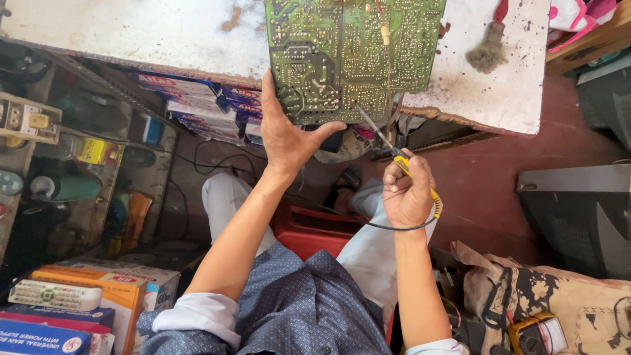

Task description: The person holds a green circuit board and uses a soldering iron to apply heat to various solder joints. The person repositions the board several times to access different areas while continuing to solder.

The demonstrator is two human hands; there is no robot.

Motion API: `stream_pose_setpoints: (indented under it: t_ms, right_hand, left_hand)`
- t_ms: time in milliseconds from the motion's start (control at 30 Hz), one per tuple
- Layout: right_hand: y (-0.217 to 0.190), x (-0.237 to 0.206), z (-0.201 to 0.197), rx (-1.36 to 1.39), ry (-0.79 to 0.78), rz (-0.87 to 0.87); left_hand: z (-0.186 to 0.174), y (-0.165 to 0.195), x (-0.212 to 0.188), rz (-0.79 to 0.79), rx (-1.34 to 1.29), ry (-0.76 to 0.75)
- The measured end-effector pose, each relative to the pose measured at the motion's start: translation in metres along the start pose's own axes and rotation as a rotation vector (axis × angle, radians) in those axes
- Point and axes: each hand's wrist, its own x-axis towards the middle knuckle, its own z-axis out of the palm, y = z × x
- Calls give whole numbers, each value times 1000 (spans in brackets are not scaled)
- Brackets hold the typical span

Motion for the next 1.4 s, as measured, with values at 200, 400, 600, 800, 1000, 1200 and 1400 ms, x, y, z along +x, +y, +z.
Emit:
stream_pose_setpoints:
  t_ms: [200, 400, 600, 800, 1000, 1200, 1400]
  right_hand:
    - [-11, -3, -16, 334, -107, 143]
    - [-62, 7, -64, 468, -60, -100]
    - [-72, 32, -102, 379, 85, -221]
    - [-68, 35, -114, 283, 194, -279]
    - [-83, 23, -103, 284, 174, -280]
    - [-109, -6, -35, 270, -120, -227]
    - [-95, -26, 100, -480, -315, -168]
  left_hand:
    - [-4, -1, 1, -25, -29, -29]
    - [-12, -15, 2, 40, -9, -48]
    - [-16, -33, 0, 106, 23, -77]
    - [-16, -39, -3, 101, 45, -77]
    - [-16, -38, -3, 96, 70, -75]
    - [-12, -27, -2, 89, 112, -50]
    - [9, -4, -4, 41, 111, 42]
